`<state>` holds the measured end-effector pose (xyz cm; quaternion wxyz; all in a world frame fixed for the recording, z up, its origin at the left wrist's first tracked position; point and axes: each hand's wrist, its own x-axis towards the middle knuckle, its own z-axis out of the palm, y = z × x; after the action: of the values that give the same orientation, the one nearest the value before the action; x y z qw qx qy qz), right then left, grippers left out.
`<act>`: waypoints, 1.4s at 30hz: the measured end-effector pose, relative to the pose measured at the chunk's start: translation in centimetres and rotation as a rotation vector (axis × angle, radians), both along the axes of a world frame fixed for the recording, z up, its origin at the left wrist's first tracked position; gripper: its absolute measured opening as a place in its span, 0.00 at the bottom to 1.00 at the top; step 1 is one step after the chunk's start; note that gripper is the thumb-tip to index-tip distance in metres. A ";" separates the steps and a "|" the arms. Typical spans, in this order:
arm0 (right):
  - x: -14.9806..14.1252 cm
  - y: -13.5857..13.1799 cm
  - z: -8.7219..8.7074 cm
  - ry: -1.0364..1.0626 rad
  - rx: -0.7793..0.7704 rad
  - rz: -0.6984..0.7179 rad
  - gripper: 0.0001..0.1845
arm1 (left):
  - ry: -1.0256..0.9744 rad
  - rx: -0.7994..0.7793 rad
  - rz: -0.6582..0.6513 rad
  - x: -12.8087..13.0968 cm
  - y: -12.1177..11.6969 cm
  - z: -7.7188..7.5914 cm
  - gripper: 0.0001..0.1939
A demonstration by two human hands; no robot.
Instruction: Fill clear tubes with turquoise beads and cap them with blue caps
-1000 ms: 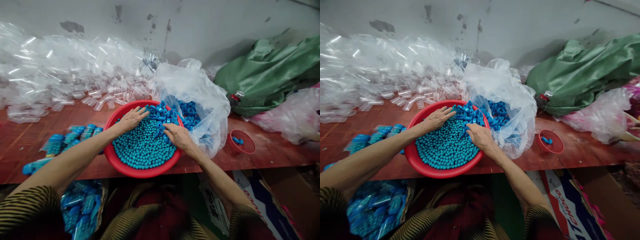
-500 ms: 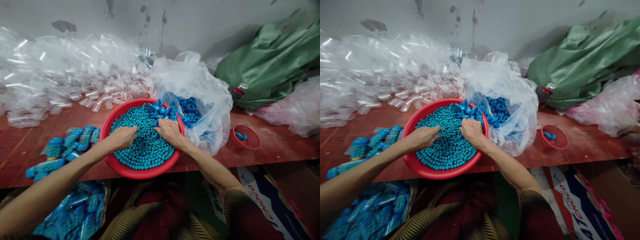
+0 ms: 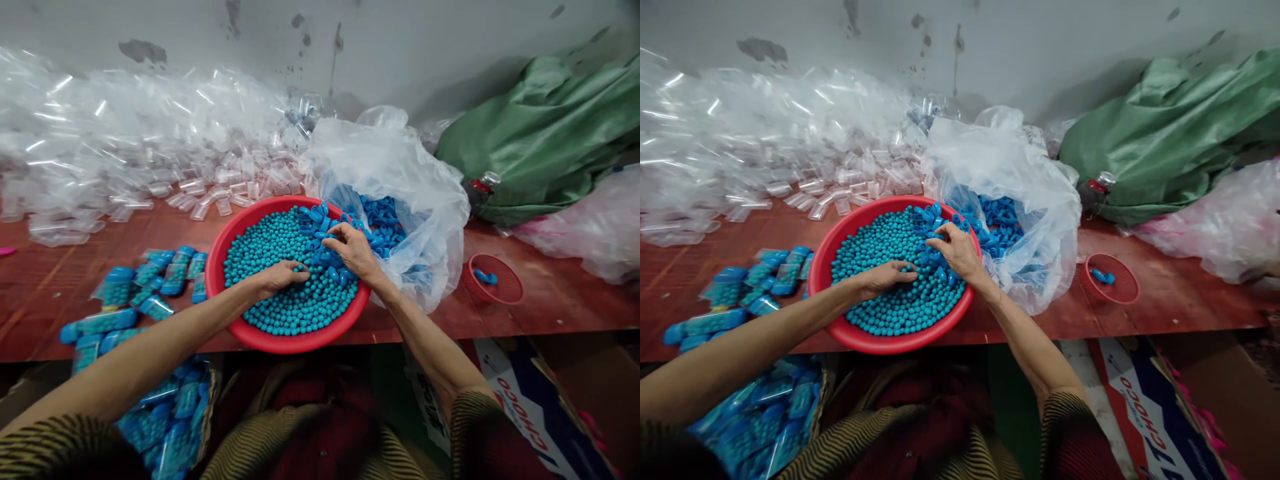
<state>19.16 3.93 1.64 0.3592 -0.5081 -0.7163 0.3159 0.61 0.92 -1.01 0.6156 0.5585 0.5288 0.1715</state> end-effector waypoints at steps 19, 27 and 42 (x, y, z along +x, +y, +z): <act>-0.2 -1.5 -0.7 0.199 -0.335 0.264 0.16 | -0.452 -0.137 0.282 -2.8 -2.2 1.8 0.21; -1.5 -1.5 0.3 0.160 -0.175 0.314 0.10 | -0.400 -0.089 0.162 -2.4 -2.6 1.6 0.23; -3.1 -4.3 -0.7 0.146 -0.090 0.319 0.15 | -0.445 -0.037 0.274 -1.8 -3.8 1.6 0.25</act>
<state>16.05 -0.37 0.97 0.3325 -0.3792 -0.7450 0.4366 -1.20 -2.90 0.57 0.6979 0.4190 0.4541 0.3621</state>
